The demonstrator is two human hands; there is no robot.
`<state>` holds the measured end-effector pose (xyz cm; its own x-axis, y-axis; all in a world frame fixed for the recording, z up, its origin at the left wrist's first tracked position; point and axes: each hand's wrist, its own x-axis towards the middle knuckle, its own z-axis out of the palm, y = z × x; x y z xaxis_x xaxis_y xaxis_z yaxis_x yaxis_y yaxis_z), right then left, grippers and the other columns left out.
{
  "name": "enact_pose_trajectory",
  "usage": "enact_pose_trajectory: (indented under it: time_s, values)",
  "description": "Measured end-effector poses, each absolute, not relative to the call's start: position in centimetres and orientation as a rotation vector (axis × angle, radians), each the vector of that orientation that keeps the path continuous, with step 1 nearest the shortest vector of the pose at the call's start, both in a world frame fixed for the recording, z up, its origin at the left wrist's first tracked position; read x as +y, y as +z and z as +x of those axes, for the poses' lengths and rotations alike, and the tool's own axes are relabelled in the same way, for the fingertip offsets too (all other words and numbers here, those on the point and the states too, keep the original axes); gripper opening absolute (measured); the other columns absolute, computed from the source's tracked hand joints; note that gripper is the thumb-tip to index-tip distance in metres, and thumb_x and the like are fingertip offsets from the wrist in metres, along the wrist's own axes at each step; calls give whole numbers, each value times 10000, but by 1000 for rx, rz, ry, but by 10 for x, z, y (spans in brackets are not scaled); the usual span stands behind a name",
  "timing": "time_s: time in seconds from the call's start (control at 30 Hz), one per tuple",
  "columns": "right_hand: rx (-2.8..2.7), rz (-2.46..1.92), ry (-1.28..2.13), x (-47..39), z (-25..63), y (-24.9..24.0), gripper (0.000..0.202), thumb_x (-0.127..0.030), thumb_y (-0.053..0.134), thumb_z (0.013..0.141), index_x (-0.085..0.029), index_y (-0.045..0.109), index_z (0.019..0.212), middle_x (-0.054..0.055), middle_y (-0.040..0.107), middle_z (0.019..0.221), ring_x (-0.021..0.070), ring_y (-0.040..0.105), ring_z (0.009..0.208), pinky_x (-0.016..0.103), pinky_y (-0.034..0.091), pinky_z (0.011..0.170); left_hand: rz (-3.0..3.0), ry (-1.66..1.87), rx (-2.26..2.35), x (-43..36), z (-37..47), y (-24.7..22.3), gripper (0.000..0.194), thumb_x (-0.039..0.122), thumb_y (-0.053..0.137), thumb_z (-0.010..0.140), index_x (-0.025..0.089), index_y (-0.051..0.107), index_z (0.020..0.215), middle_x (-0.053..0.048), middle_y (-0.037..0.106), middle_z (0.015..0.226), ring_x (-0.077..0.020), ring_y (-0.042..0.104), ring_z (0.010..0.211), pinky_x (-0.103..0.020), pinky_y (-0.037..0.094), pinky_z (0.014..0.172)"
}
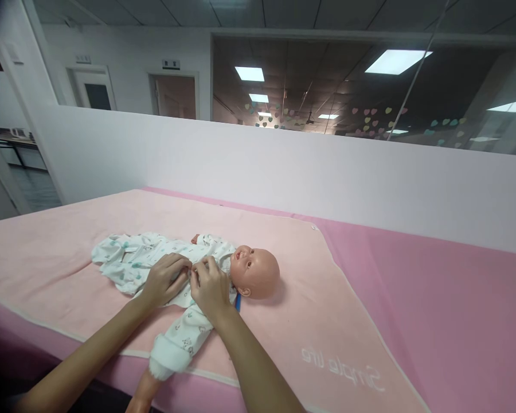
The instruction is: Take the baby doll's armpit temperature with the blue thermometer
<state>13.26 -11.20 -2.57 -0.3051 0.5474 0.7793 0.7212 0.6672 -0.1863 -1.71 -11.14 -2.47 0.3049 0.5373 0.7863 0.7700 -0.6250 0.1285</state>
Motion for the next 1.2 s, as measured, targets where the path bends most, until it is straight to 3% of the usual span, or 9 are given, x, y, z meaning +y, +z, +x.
enact_pose_trajectory:
  time_s: [0.23,0.37,0.53,0.87,1.2]
  values:
    - [-2204,-863,-394,-112,133,-22,215,-128,404,820,-211,549,955,33,581,1048,105,557,737,208,332,528,-2342,-869,-1007,-123,-46,-25,259,196,434,801,171,562,1025,-98,616,1001,-220,552,883,-365,416,780]
    - [-2386,-822,-387,-109,120,-11,225,-135,435,783,-209,543,966,17,609,880,118,556,672,225,323,507,-2340,-853,-1104,-133,-73,-29,379,224,443,800,187,485,1175,-97,591,1107,-237,535,989,-379,402,838]
    - [-2337,-927,-353,-105,103,-8,166,-296,444,826,-194,544,910,24,587,842,127,549,654,232,320,507,-2322,-964,-1188,-131,-78,-35,352,214,428,810,203,487,1158,-84,597,1096,-225,543,999,-370,404,848]
    - [-2285,-1005,-393,-105,100,-17,190,-318,358,914,-193,495,874,26,590,781,117,540,629,230,265,478,-2290,-1027,-1280,-131,-78,-38,305,233,445,825,220,528,1118,-82,567,1143,-227,512,1064,-381,390,900]
    - [-2235,-1047,-396,-103,98,-21,148,-282,360,917,-202,471,861,10,587,718,124,558,609,235,261,467,-2254,-1135,-1282,-126,-77,-42,210,221,446,834,209,567,1004,-68,620,1009,-209,559,964,-365,432,845]
